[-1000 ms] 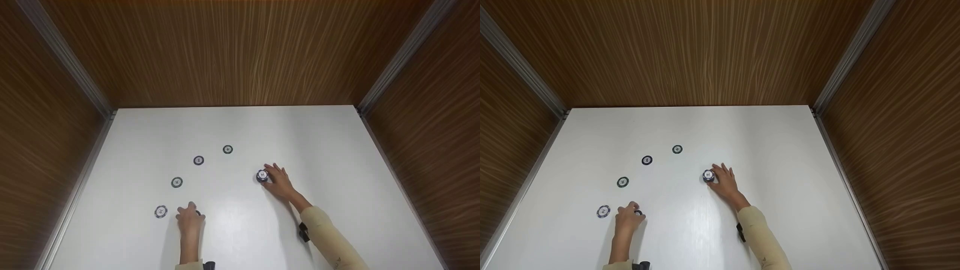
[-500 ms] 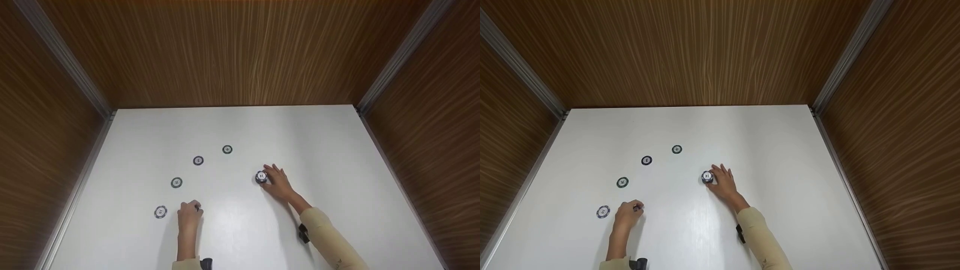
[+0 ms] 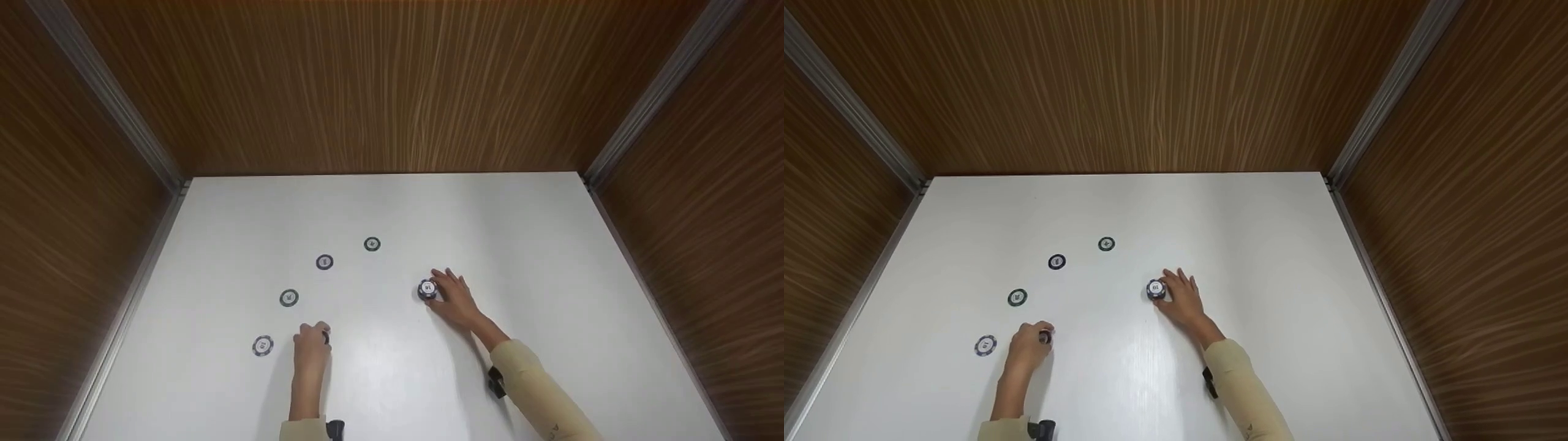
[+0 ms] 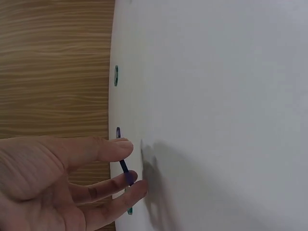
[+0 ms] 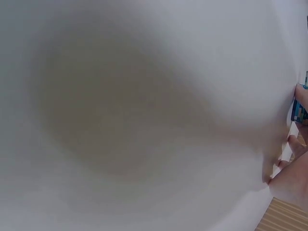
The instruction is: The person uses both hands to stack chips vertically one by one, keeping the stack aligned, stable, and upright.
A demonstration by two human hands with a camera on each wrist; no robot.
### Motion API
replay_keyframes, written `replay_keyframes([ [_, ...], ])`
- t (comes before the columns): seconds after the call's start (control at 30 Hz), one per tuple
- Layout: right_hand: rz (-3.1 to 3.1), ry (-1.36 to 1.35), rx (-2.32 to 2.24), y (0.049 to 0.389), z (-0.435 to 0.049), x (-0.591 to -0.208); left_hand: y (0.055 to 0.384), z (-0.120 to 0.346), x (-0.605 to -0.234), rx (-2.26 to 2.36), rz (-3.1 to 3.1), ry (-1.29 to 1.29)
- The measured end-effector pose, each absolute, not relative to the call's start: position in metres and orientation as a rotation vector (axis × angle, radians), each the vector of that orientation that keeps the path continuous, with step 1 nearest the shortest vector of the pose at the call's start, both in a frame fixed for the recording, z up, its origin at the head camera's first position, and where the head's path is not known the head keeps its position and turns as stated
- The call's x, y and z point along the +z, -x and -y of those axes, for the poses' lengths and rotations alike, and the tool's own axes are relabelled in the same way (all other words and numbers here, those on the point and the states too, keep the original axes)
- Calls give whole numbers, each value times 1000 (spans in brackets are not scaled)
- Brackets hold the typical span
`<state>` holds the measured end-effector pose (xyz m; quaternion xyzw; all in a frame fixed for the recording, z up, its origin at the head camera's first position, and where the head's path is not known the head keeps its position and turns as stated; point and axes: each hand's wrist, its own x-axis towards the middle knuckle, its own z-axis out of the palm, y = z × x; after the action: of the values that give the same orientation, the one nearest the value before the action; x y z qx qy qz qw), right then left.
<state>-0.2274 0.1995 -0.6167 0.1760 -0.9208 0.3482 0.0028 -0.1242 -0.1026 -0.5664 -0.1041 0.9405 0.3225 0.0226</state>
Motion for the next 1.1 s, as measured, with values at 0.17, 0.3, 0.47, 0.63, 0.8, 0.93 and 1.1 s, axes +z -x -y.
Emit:
replay_keyframes([
  [0.17,2899,-528,1071,226,-199,-617,131,100,-563,913,-2938,260],
  [0.3,2886,-541,1071,224,-198,-617,137,98,-561,868,-2951,221],
  [0.47,2869,-559,1093,223,-198,-617,144,99,-558,815,-2974,153],
  [0.63,2860,-564,1089,223,-199,-617,150,99,-556,772,-2976,82],
  [0.8,2864,-578,1082,221,-199,-618,151,97,-555,739,-2990,30],
  [0.93,2864,-605,1095,218,-199,-618,150,94,-554,726,-2995,6],
  [1.1,2853,-616,1106,216,-196,-616,153,91,-552,750,-2986,21],
])
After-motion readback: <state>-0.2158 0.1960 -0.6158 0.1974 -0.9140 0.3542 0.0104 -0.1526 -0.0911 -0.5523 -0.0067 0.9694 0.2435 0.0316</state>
